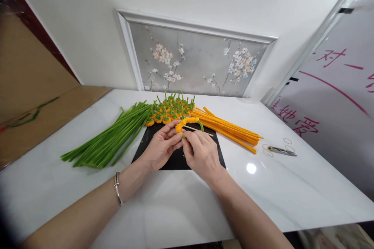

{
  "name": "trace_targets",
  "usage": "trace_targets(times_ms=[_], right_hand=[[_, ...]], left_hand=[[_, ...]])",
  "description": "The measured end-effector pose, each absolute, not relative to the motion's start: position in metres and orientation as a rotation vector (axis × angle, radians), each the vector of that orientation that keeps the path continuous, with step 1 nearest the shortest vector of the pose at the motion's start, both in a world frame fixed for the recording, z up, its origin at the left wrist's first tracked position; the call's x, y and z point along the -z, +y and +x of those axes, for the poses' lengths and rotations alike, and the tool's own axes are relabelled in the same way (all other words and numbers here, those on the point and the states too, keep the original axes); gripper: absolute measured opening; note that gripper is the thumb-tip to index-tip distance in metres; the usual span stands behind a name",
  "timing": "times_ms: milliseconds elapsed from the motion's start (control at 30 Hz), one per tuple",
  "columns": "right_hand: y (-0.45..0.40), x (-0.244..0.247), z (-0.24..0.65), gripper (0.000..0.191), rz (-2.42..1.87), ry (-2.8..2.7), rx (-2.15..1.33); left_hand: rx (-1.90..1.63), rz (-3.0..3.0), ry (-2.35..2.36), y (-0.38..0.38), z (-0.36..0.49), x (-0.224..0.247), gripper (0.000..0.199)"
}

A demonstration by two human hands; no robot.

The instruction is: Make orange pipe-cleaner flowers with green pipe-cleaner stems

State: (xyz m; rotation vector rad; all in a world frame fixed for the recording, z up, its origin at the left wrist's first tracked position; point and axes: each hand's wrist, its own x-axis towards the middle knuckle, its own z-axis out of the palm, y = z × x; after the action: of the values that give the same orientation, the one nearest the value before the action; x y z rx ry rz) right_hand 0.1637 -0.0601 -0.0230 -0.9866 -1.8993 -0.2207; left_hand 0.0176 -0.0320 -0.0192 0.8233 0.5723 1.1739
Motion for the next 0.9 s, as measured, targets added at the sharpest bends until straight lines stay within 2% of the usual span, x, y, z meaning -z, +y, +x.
trace_targets(times_ms=[100, 267, 533, 733, 900], right_hand=[[-0.059, 0.025, 0.166, 0.016, -0.982, -1.884, 0.211], [-0.059, 0.027, 0.172, 0.015, -0.955, -1.898, 0.132], [-0.064, 0.024, 0.171, 0.027, -0.792, -1.966, 0.137], [-0.063, 0.030, 0.164, 0.044, -0.732, -1.985, 0.315], [-0.061, 0.032, 0.164, 0.046, -0.744, -1.943, 0.372]], left_hand=[[-1.161, 0.811, 0.547, -0.033, 0.019, 0.019, 0.043], [-1.058, 0.803, 0.491, -0.029, 0.011, 0.016, 0.024], [-1.112, 0.742, 0.525, -0.029, 0.010, 0.017, 0.039], [-1.140, 0.615, 0.471, -0.036, 0.018, 0.016, 0.028], [-1.112, 0.594, 0.456, -0.041, 0.022, 0.015, 0.022]])
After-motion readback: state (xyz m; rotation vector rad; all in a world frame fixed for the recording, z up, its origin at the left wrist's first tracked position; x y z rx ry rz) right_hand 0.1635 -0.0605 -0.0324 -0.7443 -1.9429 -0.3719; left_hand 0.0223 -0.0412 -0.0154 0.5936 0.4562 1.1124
